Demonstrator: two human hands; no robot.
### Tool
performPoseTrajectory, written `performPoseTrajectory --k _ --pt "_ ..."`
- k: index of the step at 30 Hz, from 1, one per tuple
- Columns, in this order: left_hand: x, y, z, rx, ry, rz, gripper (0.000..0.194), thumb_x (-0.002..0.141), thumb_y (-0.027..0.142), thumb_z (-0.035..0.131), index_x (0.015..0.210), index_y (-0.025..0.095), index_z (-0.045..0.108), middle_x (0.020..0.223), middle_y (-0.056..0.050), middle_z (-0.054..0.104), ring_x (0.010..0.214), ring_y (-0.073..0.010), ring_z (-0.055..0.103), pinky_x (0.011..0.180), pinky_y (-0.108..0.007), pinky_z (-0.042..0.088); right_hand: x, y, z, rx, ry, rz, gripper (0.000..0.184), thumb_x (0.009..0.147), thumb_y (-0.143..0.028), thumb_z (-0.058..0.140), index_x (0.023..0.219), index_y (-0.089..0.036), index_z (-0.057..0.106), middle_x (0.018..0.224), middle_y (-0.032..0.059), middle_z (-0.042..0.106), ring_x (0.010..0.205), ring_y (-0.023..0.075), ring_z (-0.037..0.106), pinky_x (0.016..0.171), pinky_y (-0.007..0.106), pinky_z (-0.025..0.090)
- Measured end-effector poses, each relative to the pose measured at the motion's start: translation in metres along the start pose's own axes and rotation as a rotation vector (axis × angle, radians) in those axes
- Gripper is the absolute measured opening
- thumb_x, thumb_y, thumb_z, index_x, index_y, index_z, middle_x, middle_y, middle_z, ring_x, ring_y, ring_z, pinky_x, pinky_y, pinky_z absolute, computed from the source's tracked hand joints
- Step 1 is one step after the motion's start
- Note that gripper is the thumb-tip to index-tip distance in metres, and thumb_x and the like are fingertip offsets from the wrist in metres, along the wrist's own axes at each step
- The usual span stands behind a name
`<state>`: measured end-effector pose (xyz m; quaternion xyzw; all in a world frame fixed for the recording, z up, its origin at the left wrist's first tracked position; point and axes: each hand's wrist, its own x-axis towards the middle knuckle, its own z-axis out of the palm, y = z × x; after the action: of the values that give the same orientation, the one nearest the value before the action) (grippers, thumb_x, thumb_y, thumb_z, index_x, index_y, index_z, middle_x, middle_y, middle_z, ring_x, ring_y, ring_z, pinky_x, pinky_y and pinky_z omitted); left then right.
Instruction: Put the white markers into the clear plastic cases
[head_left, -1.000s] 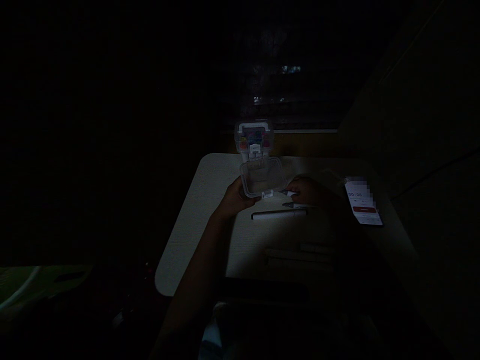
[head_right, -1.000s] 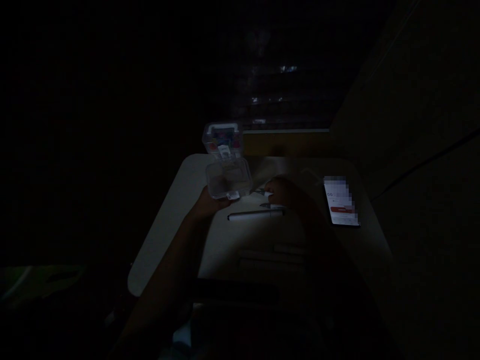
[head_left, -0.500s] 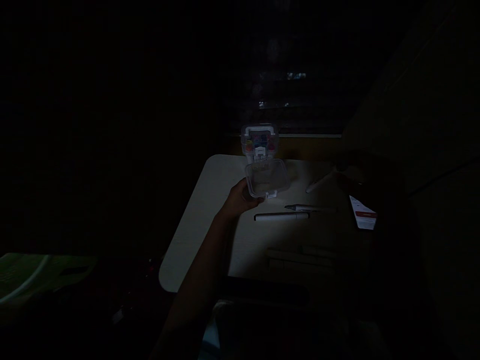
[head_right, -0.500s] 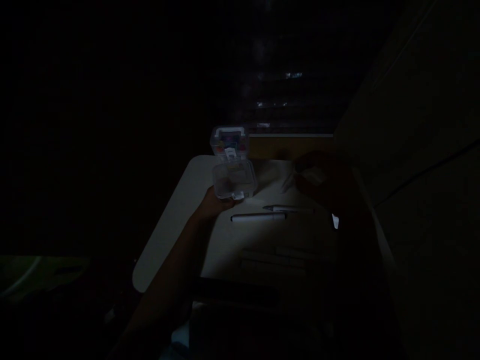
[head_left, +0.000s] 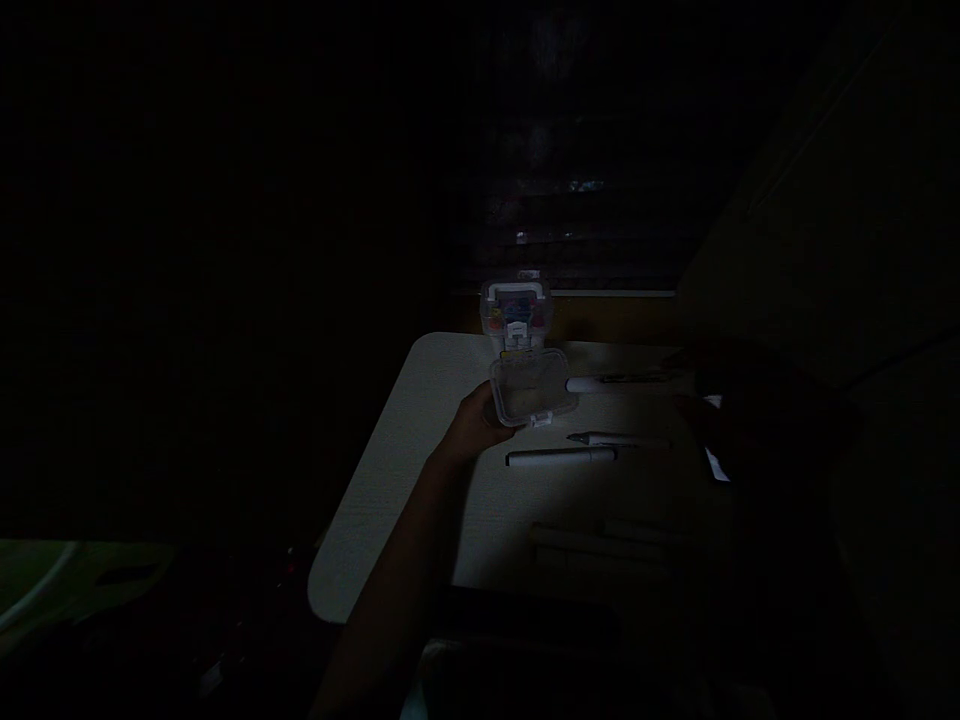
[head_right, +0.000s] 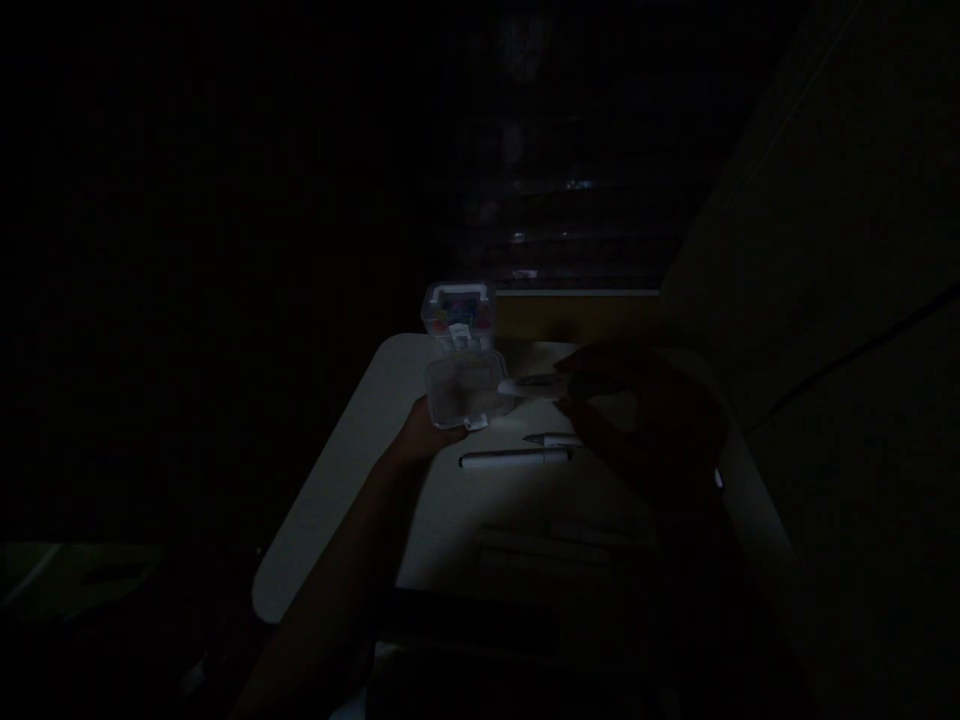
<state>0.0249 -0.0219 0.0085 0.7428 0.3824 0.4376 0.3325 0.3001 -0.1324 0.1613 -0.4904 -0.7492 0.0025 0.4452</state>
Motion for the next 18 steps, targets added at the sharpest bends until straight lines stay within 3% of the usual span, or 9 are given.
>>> performPoseTrajectory --k 5,11,18 --pt "-0.001 -0.001 -0.002 0.092 -0.021 0.068 0.065 0.060 0.037 0.081 0.117 0.016 0.058 0.118 -0.012 0.065 0.110 -0.0302 0.063 0.095 -0.047 0.052 0.009 -0.016 0.023 0.055 -0.115 -0.126 0.015 0.087 -0.028 0.060 0.102 -0.027 0.063 0.101 0.0028 0.070 0.090 0.0164 0.068 0.079 0.030 0.056" --pt "-0.001 0.005 -0.007 0.206 -0.016 0.150 0.066 0.059 0.024 0.077 0.121 0.019 0.054 0.122 -0.011 0.059 0.115 -0.0285 0.058 0.099 -0.045 0.048 0.007 0.003 0.034 0.039 -0.289 -0.138 0.013 0.085 -0.030 0.061 0.097 -0.026 0.065 0.106 0.0046 0.068 0.102 0.0202 0.064 0.086 0.035 0.054" --pt "-0.002 0.007 -0.011 0.281 0.017 0.173 0.063 0.059 0.026 0.074 0.118 0.022 0.051 0.117 -0.008 0.055 0.112 -0.0286 0.053 0.096 -0.045 0.046 0.006 0.017 0.038 -0.084 -0.363 -0.112 0.014 0.086 -0.028 0.059 0.094 -0.022 0.067 0.098 0.0061 0.069 0.092 0.0195 0.065 0.081 0.032 0.051"
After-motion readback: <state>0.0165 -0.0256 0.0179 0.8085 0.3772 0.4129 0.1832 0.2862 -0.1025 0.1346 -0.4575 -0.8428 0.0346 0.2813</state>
